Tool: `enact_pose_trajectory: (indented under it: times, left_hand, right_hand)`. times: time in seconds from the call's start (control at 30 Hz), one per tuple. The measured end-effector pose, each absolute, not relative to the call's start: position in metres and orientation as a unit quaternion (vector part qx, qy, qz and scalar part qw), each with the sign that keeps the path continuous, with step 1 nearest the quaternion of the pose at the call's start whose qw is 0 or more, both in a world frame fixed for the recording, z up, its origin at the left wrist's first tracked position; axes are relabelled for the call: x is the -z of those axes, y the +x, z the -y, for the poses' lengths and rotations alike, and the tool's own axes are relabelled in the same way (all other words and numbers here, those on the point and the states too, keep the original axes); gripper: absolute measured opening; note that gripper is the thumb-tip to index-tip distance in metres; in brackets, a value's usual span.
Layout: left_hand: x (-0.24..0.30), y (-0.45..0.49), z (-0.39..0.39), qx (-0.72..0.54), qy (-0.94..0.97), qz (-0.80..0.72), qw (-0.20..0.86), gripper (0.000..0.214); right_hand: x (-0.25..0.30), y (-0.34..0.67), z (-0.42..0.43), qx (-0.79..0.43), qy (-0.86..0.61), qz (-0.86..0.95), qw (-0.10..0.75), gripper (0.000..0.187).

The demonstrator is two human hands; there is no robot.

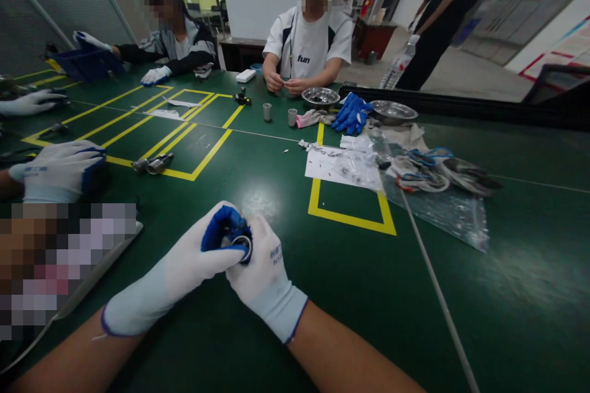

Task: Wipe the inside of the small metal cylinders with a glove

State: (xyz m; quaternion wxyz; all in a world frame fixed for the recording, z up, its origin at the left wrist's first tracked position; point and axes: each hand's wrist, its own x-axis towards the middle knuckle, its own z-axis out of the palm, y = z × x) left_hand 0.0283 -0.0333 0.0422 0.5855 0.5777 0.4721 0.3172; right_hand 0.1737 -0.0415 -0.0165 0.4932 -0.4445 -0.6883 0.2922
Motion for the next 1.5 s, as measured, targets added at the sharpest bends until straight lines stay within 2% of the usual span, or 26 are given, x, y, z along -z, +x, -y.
enact_pose_trajectory:
  times: [0.3, 0.6, 0.9, 1.2, 1.5]
  left_hand:
    - [-0.053, 0.022, 0.031, -0.27, 0.62, -0.497, 0.544, 0.029]
    - [-0.066, 0.017, 0.029, -0.215, 0.666, -0.506, 0.504, 0.024]
    - [-0.065, 0.028, 0.045, -0.243, 0.72, -0.565, 0.323, 0.019]
    - [-0.063, 0.026, 0.05, -0.179, 0.807, -0.512, 0.235, 0.028]
    - [-0.068, 0.024, 0.048, -0.198, 0.782, -0.497, 0.319, 0.019]
  right_hand:
    - [0.019, 0.171, 0.041, -0.284, -0.415, 0.701, 0.506, 0.016]
    - [0.016, 0.174, 0.042, -0.313, -0.392, 0.733, 0.46, 0.016]
    - [0.018, 0.176, 0.039, -0.302, -0.418, 0.701, 0.492, 0.015]
    - [0.018, 0.175, 0.037, -0.266, -0.419, 0.698, 0.516, 0.013]
    - [0.017, 0.175, 0.038, -0.28, -0.416, 0.703, 0.504, 0.015]
